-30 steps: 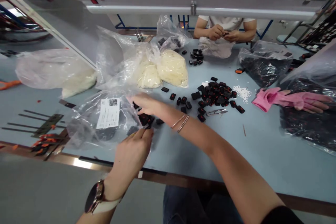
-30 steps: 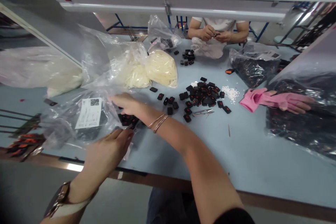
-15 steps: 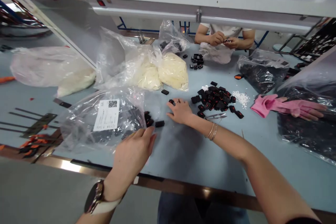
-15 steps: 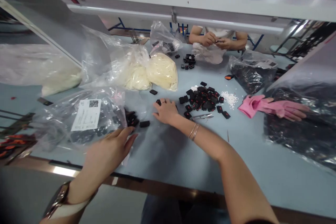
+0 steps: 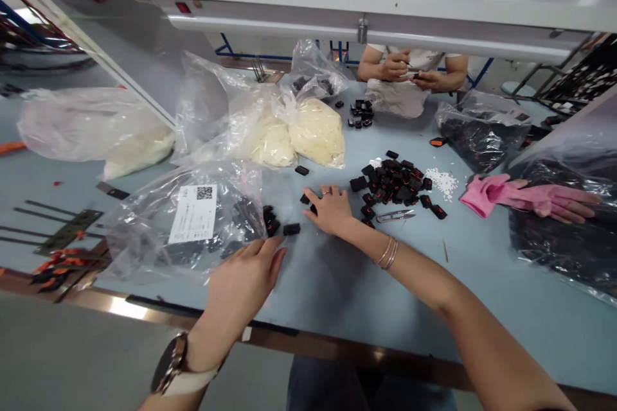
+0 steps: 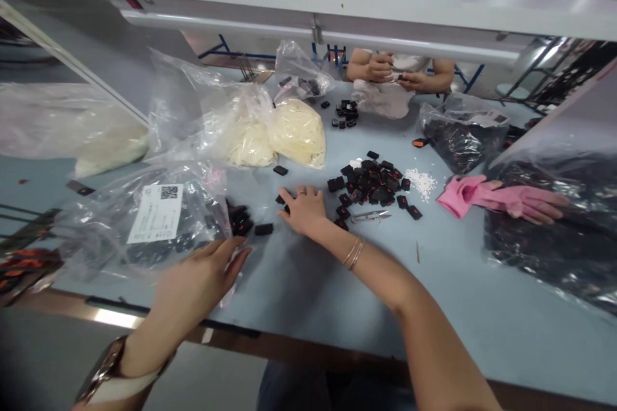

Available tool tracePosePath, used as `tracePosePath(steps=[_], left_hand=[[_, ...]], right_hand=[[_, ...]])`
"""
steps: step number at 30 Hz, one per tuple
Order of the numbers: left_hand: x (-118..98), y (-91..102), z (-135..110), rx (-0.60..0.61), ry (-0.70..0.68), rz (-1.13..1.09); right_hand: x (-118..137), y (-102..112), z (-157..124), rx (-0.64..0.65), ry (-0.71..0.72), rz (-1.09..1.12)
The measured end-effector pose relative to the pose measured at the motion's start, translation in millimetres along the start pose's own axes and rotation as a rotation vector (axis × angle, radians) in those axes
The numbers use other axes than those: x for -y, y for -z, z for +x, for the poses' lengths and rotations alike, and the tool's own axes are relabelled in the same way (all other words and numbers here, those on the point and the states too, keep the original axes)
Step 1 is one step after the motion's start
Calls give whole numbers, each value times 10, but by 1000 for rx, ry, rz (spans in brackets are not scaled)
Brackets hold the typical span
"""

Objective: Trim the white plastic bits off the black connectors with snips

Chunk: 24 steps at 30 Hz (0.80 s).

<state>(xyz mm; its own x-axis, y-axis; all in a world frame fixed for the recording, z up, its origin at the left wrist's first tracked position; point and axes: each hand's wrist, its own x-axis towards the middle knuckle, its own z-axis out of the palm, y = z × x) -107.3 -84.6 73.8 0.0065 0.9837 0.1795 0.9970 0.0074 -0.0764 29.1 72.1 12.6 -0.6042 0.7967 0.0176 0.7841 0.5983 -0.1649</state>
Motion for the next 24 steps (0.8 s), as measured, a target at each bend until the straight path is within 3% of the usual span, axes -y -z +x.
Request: tracePosePath(steps=[8, 11, 14, 16, 18, 21, 24], left_hand=[[-57, 106, 35, 105, 19, 36], [-24, 107, 27, 83, 14, 23], [8, 89, 14, 75, 2, 18], [19, 74, 4, 78, 5, 22], [24, 60, -9, 81, 3, 23], [35, 44, -32, 72, -22, 7], [58, 32, -49, 44, -53, -18]], right_hand=[[11, 5, 261, 0, 126, 53], [39, 66, 237, -33, -3, 199], [174, 200, 209, -55, -184, 508], [356, 299, 238, 74, -170, 778], [585, 386, 318, 343, -225, 1162], [883, 505, 484, 455, -196, 1310], [938, 604, 578, 499, -112, 1347]])
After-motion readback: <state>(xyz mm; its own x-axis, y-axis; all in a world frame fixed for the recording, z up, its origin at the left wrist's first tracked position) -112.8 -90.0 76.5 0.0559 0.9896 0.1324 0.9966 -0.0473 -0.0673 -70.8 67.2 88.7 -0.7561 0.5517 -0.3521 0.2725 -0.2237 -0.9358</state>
